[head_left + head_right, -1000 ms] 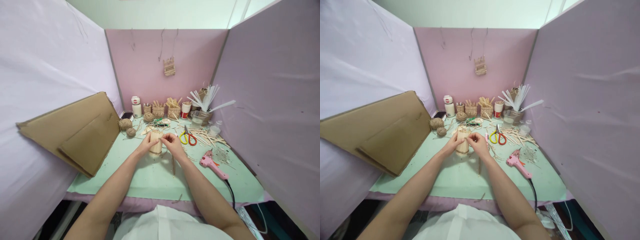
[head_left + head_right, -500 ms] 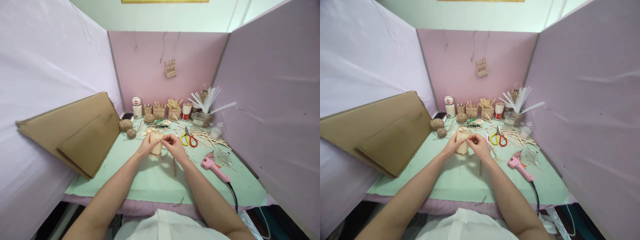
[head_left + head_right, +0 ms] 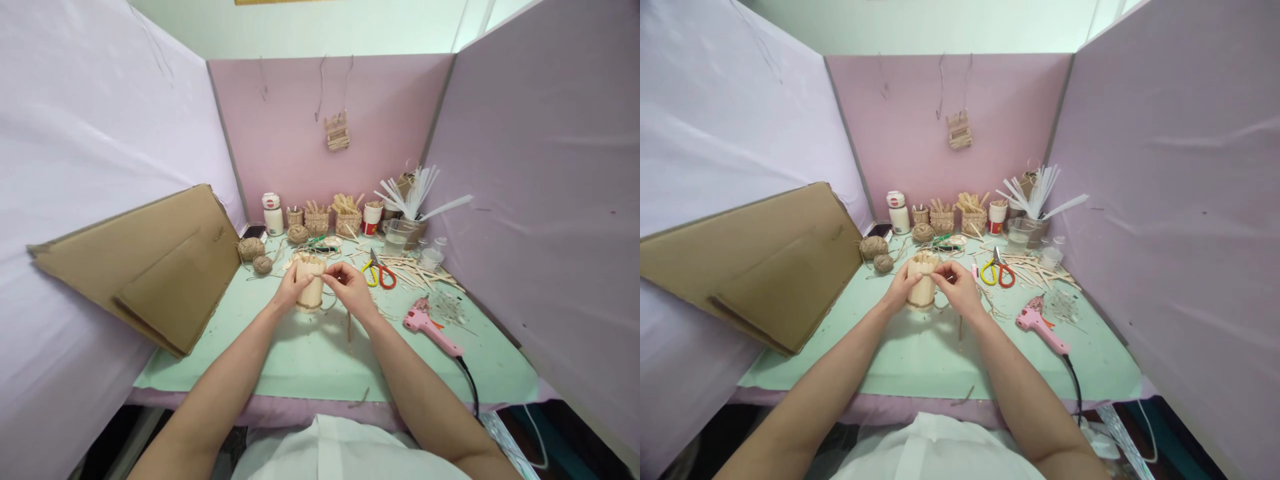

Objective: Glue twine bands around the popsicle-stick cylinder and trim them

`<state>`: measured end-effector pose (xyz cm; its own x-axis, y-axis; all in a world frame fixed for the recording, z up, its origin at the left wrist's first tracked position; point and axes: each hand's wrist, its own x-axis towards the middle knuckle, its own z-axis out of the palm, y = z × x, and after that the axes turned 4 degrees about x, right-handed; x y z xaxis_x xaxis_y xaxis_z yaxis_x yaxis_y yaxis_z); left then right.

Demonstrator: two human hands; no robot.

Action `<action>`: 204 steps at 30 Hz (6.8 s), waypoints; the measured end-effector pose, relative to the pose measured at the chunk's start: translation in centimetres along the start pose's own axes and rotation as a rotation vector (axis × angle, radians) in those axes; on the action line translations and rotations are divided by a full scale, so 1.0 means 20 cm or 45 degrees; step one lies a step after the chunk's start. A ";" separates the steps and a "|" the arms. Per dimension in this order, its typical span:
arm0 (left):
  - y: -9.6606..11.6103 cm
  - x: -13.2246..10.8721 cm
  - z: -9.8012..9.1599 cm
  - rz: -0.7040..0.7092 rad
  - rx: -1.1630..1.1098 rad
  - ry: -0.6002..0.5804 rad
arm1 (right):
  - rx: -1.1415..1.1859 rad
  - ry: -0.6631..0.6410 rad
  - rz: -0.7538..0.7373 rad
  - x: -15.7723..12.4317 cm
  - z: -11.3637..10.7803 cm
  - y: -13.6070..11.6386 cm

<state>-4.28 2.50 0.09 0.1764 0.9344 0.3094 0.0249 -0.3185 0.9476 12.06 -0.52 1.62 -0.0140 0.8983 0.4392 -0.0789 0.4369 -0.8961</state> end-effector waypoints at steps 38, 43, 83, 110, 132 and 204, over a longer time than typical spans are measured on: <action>0.05 -0.03 -0.03 -0.441 -0.553 -0.407 | 0.051 -0.151 0.188 0.02 -0.09 -0.07; 0.06 -0.03 -0.05 -0.464 -0.626 -0.408 | 0.080 -0.219 0.273 0.03 -0.11 -0.04; 0.07 -0.04 0.02 -0.582 -0.938 -0.675 | -0.113 -0.186 0.261 0.05 -0.12 0.05; 0.07 0.00 0.07 -0.395 -0.398 0.184 | -1.600 -0.034 0.541 -0.38 -0.87 -0.27; 0.05 -0.01 0.06 -0.358 -0.516 0.082 | -0.965 0.108 0.226 -0.36 -0.66 -0.30; -0.01 -0.02 0.07 -0.068 -0.039 -0.055 | -0.341 0.048 0.077 -0.41 -0.18 -0.14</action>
<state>-3.03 1.99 -0.27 0.2182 0.9419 0.2553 0.0052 -0.2627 0.9649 16.05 -8.95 0.21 0.0272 0.9219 0.3864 0.1874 0.3750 -0.9079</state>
